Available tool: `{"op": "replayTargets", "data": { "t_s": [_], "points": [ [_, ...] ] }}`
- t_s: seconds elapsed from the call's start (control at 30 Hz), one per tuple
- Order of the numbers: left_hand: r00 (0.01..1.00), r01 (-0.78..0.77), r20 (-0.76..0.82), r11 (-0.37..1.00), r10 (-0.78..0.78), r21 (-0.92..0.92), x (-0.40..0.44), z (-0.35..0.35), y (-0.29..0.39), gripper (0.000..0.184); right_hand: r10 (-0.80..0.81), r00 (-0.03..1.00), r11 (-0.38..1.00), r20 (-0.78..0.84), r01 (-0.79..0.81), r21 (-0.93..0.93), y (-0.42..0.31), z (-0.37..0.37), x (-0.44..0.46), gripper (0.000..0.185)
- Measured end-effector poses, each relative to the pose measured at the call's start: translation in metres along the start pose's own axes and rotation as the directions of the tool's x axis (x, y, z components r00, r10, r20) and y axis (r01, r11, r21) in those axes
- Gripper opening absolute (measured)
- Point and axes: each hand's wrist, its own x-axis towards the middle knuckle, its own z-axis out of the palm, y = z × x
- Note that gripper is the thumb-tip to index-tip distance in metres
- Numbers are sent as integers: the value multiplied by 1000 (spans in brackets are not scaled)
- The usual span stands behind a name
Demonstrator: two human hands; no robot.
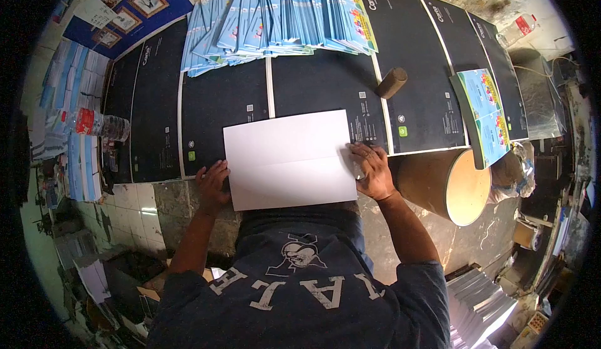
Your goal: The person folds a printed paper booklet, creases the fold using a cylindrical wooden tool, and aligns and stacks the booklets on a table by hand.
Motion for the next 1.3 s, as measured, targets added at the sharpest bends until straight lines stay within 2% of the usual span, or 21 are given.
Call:
{"op": "replayTargets", "data": {
  "t_s": [0.8, 0.9, 1.0, 1.1, 1.17, 1.3],
  "points": [
    [1000, 3, 2, 1000, -3, -27, 2, -4, 1, 45, -4, 1000, 1000, -24, 4, -5, 1, 2, -1, 47],
    [1000, 10, 20, 998, -9, -65, 2, -5, 1, 49, -10, 1000, 1000, 25, 10, 9, 9, 0, -6, 52],
    [986, 104, 143, 988, -87, -111, -2, -4, 0, 58, 53, 990, 998, 133, -50, -23, 12, 3, -9, 62],
    [993, 97, 78, 986, -87, -138, -2, -3, 1, 52, 5, 999, 1000, 54, -4, -14, 8, 3, -4, 52],
    [990, 106, 101, 988, -95, -115, 1, -8, 3, 51, -14, 1000, 1000, 26, 15, -9, 5, 1, 1, 48],
    [995, 90, 51, 991, -85, -99, -3, -1, 1, 49, -18, 1000, 1000, 25, 19, -19, 8, 3, 0, 47]
  ]
}}
